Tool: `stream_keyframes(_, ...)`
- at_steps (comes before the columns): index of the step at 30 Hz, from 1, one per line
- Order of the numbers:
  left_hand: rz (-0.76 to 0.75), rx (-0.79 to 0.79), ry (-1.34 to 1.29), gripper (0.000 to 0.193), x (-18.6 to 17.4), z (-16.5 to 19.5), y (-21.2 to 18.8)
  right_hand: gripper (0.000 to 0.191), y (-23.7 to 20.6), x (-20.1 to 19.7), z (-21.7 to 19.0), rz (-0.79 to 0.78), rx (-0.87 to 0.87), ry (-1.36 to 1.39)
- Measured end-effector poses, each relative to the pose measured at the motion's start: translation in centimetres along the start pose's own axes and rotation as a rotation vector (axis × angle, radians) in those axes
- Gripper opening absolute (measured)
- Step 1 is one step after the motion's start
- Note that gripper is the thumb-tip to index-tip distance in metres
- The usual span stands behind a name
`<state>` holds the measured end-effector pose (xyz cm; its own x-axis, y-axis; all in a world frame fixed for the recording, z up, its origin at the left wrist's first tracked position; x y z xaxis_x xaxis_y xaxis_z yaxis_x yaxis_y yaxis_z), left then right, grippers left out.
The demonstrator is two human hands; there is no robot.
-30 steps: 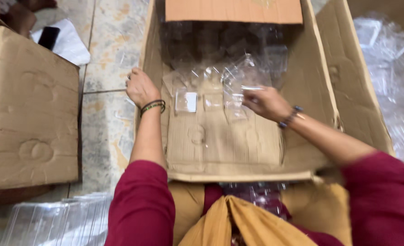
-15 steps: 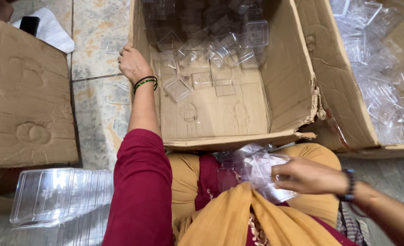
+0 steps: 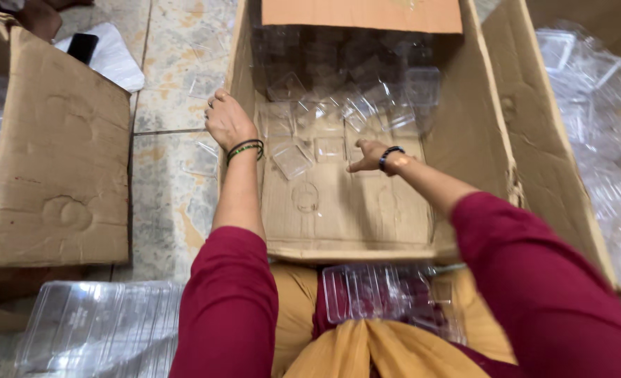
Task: The person sits on the floor among cardboard boxes filled with clear plastic containers. They pull containers out of the boxes, press the lids and bodies together to close each one, and stack the finished containers in rows on the floor beside them.
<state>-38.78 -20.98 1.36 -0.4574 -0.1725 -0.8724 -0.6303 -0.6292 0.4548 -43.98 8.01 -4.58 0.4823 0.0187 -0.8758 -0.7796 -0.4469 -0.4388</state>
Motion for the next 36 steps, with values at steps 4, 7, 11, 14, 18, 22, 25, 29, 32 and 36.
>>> stream_keyframes(4, -0.007, -0.028, -0.002, 0.009, 0.0, 0.0, 0.3, 0.137, 6.6, 0.4, -1.2, -0.058, 0.391, 0.369)
stream_keyframes(7, -0.034, -0.003, -0.028, 0.01, 0.7, -0.2, 0.4, 0.14, 9.0, 1.9, -4.3, -0.008, 0.612, 0.538)
stream_keyframes(11, -0.039, -0.01, -0.012, 0.01, 1.8, -0.3, 0.6, 0.115, 9.6, 5.0, -6.4, 0.115, 0.597, 0.272)
stream_keyframes(14, -0.026, -0.004, -0.006, 0.011, 2.6, -0.4, 0.4, 0.106, 9.5, 5.3, -5.3, 0.074, 0.461, 0.151)
stream_keyframes(18, 0.02, -0.008, -0.011, 0.008, 3.6, -0.5, 0.3, 0.111, 6.9, 0.9, -2.7, -0.019, 0.06, 0.154)
stream_keyframes(22, -0.015, -0.018, -0.046, 0.009, 5.0, -0.6, 0.4, 0.105, -5.9, -5.8, 0.3, -0.32, -0.117, 0.447)
stream_keyframes(25, -0.028, -0.03, -0.078, 0.012, 5.9, -0.4, 0.5, 0.098, -20.1, -10.3, 1.8, -0.656, -0.528, 0.826)
stream_keyframes(29, -0.029, 0.001, -0.058, 0.019, 6.7, -0.3, 0.1, 0.103, -31.4, -9.5, 0.0, -0.912, -0.485, 0.925)
stream_keyframes(32, -0.018, 0.023, -0.056, 0.024, 6.9, -0.1, -0.2, 0.105, -32.9, -6.3, -1.9, -0.887, -0.279, 0.694)
stream_keyframes(36, 0.008, 0.034, -0.07, 0.026, 7.0, 0.2, -0.4, 0.1, -31.8, -3.9, -2.8, -0.637, -0.229, 0.189)
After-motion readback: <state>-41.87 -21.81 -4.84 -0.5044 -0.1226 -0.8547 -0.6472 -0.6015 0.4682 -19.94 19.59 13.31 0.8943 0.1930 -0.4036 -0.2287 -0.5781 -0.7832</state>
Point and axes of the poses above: each hand's wrist, its own y-axis towards the middle knuckle, its own x-axis out of the palm, z = x × y, the point moved 1 cm from there along y, towards the middle knuckle, and after that the axes turned 6 degrees about -y, right-handed, at the moved point
